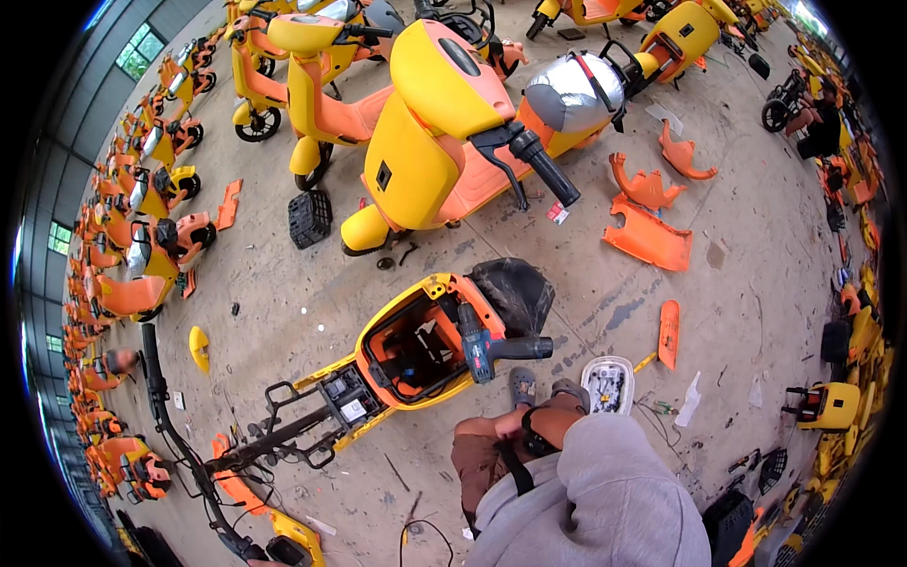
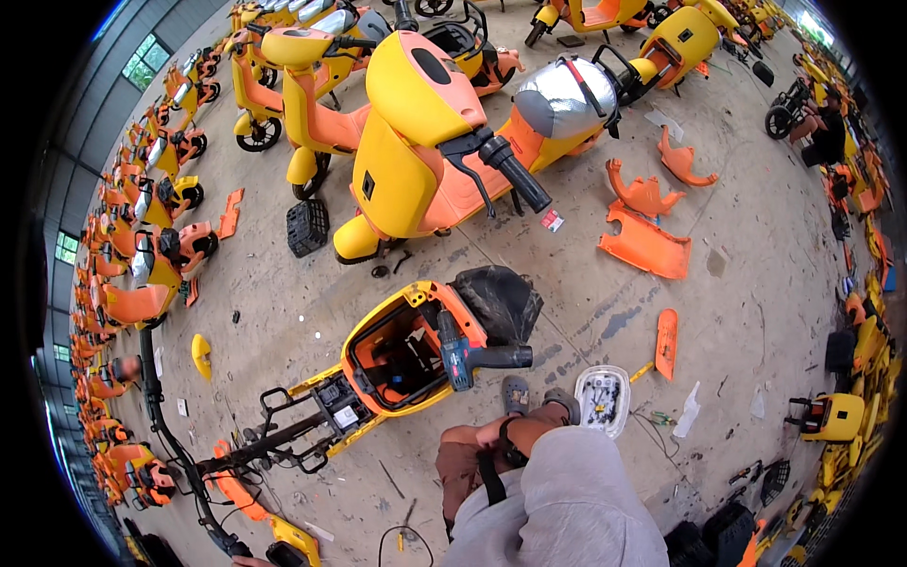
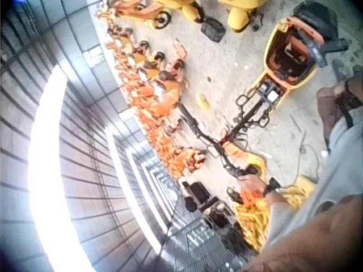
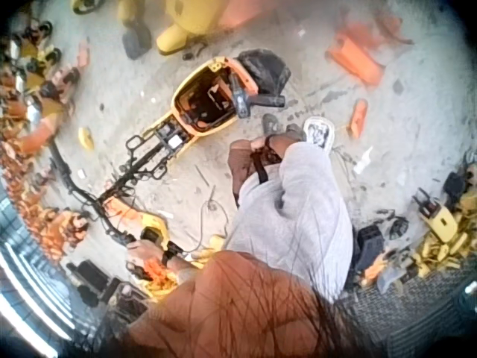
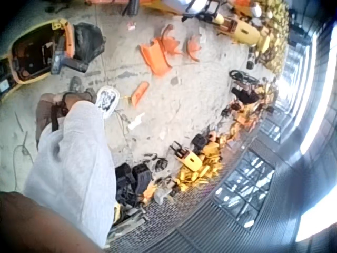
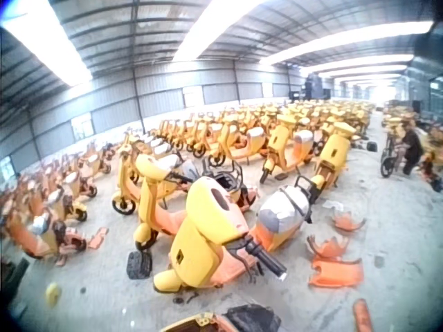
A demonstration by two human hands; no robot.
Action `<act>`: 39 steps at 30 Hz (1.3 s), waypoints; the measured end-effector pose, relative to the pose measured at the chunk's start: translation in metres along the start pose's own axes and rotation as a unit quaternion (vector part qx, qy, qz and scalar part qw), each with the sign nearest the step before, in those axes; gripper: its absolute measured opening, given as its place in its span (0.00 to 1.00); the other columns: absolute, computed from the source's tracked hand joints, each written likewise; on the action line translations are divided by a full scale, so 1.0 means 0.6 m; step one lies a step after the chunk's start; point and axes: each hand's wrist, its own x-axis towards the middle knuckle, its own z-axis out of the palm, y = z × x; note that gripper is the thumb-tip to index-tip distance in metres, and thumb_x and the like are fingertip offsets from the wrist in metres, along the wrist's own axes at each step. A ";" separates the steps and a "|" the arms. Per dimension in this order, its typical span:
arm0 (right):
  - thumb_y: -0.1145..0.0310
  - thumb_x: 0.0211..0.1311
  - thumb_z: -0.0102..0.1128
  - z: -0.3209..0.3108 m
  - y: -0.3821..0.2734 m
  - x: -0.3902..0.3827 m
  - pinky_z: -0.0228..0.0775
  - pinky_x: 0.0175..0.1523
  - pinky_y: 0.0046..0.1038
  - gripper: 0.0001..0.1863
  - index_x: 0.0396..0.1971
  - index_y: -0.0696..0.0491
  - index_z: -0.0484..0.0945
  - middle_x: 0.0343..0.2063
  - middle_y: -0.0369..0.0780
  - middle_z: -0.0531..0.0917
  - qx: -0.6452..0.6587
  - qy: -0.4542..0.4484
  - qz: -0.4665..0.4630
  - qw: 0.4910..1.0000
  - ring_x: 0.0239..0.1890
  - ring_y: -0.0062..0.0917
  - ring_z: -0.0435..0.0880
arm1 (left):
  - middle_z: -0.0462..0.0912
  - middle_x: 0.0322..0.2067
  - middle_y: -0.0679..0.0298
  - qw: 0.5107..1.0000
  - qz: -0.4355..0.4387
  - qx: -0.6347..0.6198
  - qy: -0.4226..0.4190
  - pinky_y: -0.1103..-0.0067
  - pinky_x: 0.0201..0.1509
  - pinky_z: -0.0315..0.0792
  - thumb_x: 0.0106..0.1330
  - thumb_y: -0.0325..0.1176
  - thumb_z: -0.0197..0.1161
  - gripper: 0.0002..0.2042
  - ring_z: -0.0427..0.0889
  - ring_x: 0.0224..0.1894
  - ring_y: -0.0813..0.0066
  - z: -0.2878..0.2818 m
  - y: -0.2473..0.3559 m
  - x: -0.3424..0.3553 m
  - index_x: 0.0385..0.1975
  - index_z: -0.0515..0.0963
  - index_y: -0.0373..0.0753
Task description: The person uses a power drill to unscrew components from a yellow electric scooter, then stands up to navigate around the workshop floor which is filled with many similar scooters and loose plastic panels.
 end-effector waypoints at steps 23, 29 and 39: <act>0.63 0.44 0.64 -0.308 -0.203 -0.213 0.61 0.56 0.41 0.37 0.58 0.52 0.64 0.48 0.44 0.75 -0.141 0.372 0.452 0.798 0.54 0.38 0.72 | 0.80 0.27 0.58 0.985 -0.165 -0.011 -0.040 0.63 0.25 0.70 0.74 0.47 0.44 0.16 0.78 0.27 0.52 0.077 -0.042 -0.003 0.32 0.71 0.42; 0.62 0.43 0.66 -0.295 -0.163 -0.186 0.63 0.54 0.42 0.39 0.58 0.50 0.62 0.44 0.44 0.76 -0.188 0.416 0.485 0.746 0.50 0.38 0.75 | 0.78 0.33 0.51 0.976 -0.192 -0.083 -0.062 0.59 0.30 0.67 0.74 0.46 0.43 0.17 0.76 0.33 0.44 0.092 -0.042 -0.003 0.35 0.71 0.38; 0.63 0.42 0.67 -0.315 -0.163 -0.188 0.68 0.50 0.42 0.23 0.40 0.53 0.71 0.39 0.43 0.80 -0.140 0.416 0.469 0.767 0.46 0.39 0.79 | 0.80 0.29 0.54 0.977 -0.195 -0.065 -0.057 0.59 0.27 0.68 0.73 0.47 0.45 0.17 0.77 0.30 0.47 0.062 -0.017 -0.003 0.35 0.73 0.40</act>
